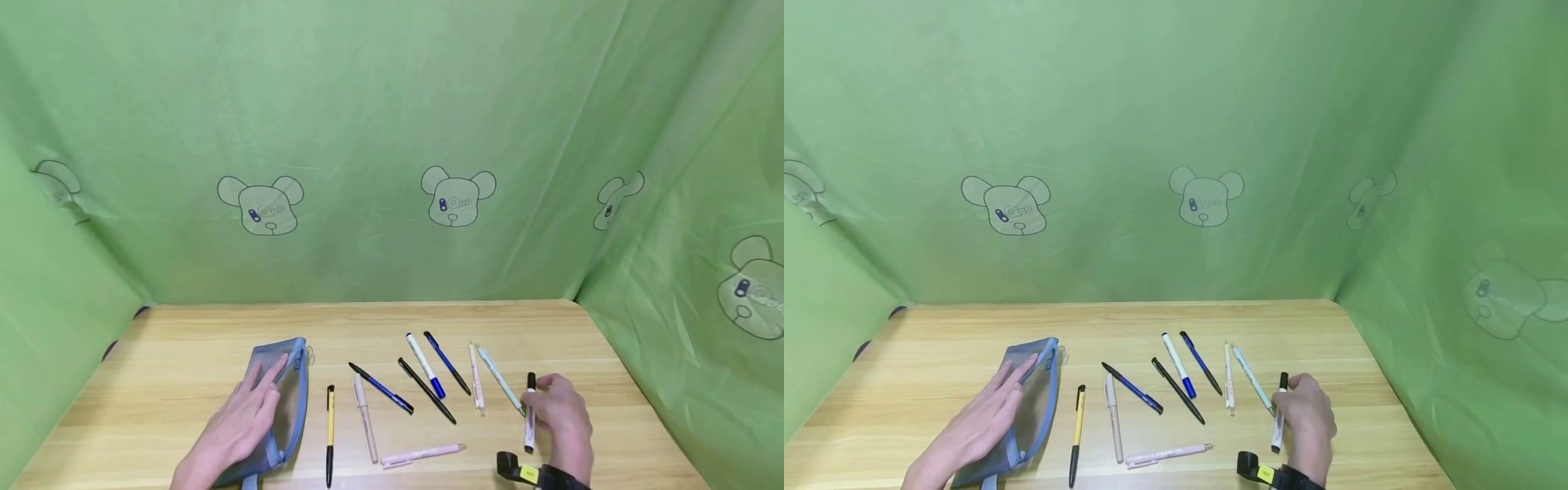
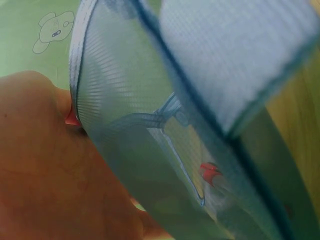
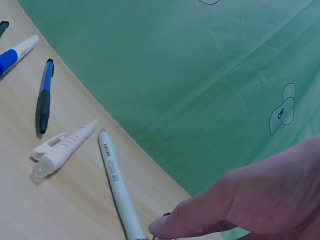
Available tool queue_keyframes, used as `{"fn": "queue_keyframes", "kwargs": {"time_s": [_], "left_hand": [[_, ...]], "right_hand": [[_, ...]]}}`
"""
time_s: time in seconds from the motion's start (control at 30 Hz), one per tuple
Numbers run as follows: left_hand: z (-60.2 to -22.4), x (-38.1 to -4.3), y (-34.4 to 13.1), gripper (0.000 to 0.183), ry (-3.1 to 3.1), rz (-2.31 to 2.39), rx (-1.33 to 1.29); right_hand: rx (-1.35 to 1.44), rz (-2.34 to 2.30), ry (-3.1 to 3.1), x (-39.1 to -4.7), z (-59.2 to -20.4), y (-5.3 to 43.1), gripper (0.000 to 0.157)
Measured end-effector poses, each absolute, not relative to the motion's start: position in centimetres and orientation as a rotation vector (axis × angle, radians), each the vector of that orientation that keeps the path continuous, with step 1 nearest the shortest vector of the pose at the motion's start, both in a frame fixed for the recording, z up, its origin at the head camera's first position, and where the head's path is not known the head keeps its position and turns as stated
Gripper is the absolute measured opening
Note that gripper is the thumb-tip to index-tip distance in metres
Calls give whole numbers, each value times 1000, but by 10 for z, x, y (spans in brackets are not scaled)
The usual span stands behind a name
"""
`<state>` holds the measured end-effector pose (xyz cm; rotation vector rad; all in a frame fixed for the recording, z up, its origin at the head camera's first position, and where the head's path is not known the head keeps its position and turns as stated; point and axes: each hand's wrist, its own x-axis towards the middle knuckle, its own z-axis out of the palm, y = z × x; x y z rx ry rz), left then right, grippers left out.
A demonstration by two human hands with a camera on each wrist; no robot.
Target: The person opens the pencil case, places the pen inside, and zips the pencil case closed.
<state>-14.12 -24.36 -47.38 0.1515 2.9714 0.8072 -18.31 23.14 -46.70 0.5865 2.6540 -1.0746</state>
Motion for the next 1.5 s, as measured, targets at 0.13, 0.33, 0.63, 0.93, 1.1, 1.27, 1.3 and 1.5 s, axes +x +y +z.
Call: {"fn": "queue_keyframes", "kwargs": {"time_s": [0.13,0.33,0.63,0.93,1.1,1.27,1.3,1.5], "left_hand": [[-474,-142,-244,52,2965,800,147],[-473,-142,-243,53,2951,782,128],[-473,-142,-244,53,2945,795,121],[-472,-142,-244,53,2921,795,114],[-472,-141,-244,53,2934,801,121],[-472,-141,-245,53,2941,811,128],[-472,-141,-245,53,2938,810,126],[-472,-141,-245,53,2916,797,116]], "right_hand": [[605,-1056,2673,-183,-471,230,54],[642,-1025,2688,-184,-473,227,53],[649,-1000,2675,-184,-470,227,52],[638,-1025,2712,-186,-463,229,56],[624,-1069,2739,-188,-458,225,56],[579,-1170,2756,-190,-454,216,56],[566,-1180,2760,-190,-454,215,56],[502,-1209,2776,-192,-454,205,54]]}}
